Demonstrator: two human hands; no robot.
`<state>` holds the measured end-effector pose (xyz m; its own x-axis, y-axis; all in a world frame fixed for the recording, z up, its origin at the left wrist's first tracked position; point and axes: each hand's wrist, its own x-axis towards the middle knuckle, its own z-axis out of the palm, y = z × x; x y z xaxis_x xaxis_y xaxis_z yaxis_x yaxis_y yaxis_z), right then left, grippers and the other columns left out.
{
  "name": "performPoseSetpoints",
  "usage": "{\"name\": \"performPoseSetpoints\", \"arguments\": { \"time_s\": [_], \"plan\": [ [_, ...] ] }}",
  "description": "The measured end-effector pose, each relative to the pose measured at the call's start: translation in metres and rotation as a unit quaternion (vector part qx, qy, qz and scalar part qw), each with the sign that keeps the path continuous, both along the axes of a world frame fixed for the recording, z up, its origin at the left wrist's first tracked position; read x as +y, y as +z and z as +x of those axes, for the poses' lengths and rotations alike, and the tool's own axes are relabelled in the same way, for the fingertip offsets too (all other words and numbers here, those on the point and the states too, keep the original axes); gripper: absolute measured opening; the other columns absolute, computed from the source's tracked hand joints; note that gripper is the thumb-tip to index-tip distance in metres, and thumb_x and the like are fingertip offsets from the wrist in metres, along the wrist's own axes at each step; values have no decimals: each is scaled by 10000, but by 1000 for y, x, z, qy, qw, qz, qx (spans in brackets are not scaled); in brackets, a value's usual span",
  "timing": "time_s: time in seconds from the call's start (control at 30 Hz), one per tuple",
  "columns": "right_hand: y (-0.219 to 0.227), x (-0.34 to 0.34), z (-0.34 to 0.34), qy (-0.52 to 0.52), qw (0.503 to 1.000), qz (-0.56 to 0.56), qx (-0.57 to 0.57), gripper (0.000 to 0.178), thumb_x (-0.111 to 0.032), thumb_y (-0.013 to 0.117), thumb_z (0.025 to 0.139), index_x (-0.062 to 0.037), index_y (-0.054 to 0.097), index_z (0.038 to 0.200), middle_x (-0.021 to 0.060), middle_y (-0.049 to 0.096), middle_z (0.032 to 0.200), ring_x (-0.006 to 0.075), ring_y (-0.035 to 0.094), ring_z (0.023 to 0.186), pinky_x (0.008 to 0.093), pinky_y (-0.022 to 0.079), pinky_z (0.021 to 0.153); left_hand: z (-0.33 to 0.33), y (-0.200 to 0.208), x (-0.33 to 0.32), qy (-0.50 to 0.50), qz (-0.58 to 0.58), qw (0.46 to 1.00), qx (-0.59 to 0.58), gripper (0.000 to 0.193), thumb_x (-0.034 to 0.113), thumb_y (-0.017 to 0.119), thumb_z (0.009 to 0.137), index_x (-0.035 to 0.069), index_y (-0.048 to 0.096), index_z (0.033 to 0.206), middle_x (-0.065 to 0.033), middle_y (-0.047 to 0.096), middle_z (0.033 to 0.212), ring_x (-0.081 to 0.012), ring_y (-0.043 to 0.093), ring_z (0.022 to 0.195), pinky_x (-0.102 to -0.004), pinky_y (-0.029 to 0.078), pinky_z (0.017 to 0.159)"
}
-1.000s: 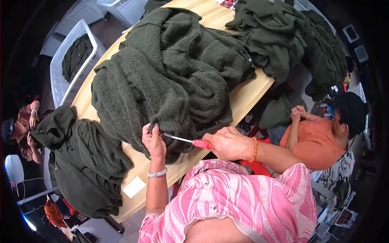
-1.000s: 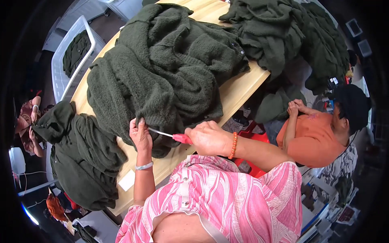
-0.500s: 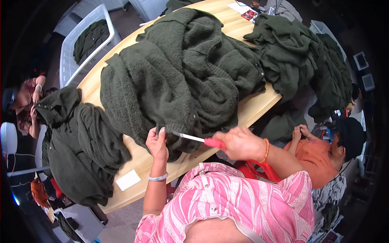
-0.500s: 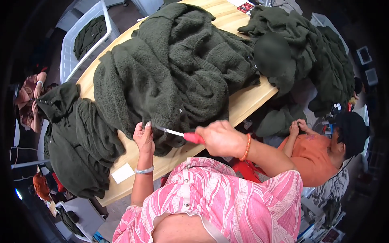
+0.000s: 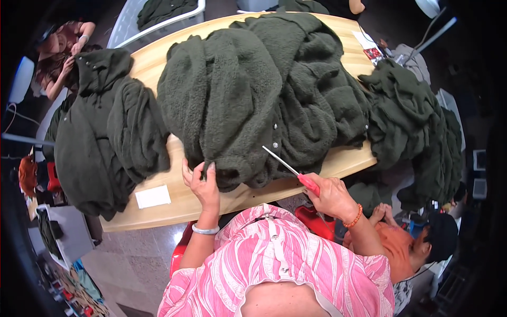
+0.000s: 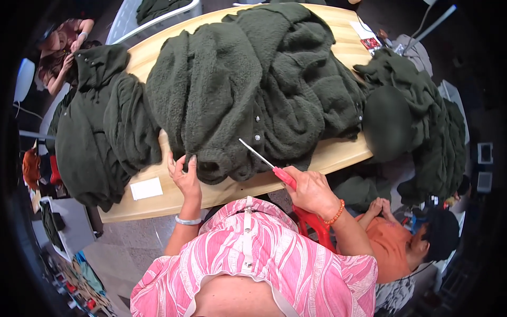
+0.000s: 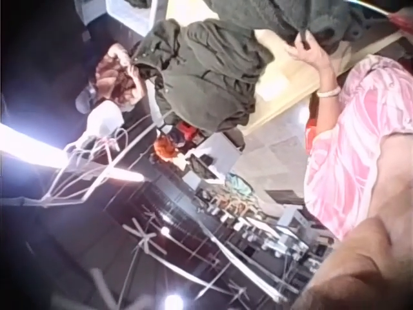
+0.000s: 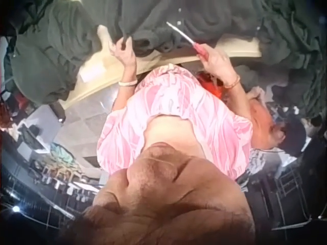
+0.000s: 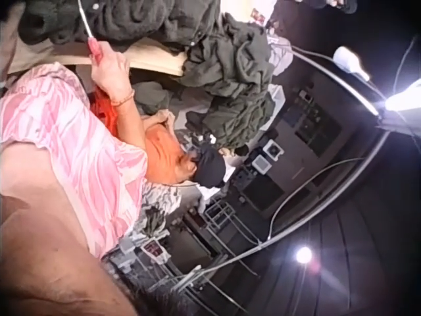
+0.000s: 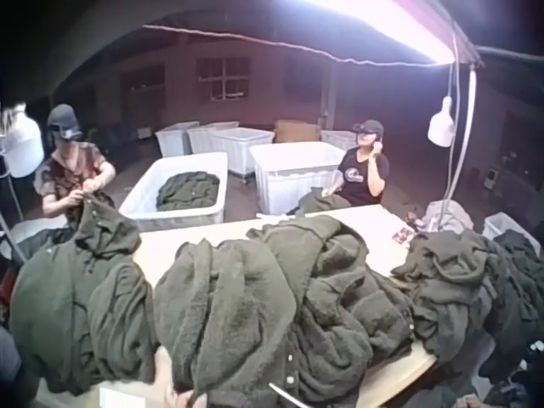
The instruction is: Trimming loose threads from knitted garments using scissors on a factory floor.
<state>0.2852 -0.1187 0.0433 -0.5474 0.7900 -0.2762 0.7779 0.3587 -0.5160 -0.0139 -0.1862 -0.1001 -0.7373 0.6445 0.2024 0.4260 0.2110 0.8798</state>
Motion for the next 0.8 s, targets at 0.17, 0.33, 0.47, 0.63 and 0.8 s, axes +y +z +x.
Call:
{"name": "performPoseSetpoints", "arguments": {
  "time_s": [0.17,0.33,0.47,0.63,0.8],
  "plan": [
    [13,11,-15,31,999,-14,9,221,-201,606,895,-118,582,1099,201,660,774,432,634,767,521,500,698,-23,-5,11,-56,-1,998,-9,234,176,750,831,35,663,997,-228,374,1490,-395,300,1382,-457,242,1130],
    [9,11,-28,66,998,-4,10,263,-141,586,864,-109,573,1124,223,662,783,421,649,790,520,502,725,-25,17,42,-124,62,985,-102,222,126,760,814,27,646,976,-219,525,1265,-393,492,1186,-415,342,1061],
    [9,12,-42,111,993,-1,-29,294,-175,625,865,-114,580,1149,192,664,781,391,650,785,487,501,712,-6,33,46,-72,54,979,182,289,161,787,784,58,653,1018,-201,517,1249,-353,474,1198,-405,336,1031],
    [21,21,-51,62,998,-7,-6,281,-164,595,866,-112,574,1141,225,666,805,424,650,813,524,499,747,-9,73,82,-116,33,949,291,518,297,795,754,75,602,1181,-183,539,1247,-338,484,1173,-440,338,1003],
    [25,32,-66,25,999,29,-6,269,-155,605,863,-112,580,1127,222,663,781,427,650,781,516,507,724,-38,12,149,-161,0,980,-113,751,342,802,786,-48,451,1324,-149,639,969,-186,571,685,-308,467,639]
  ]
}}
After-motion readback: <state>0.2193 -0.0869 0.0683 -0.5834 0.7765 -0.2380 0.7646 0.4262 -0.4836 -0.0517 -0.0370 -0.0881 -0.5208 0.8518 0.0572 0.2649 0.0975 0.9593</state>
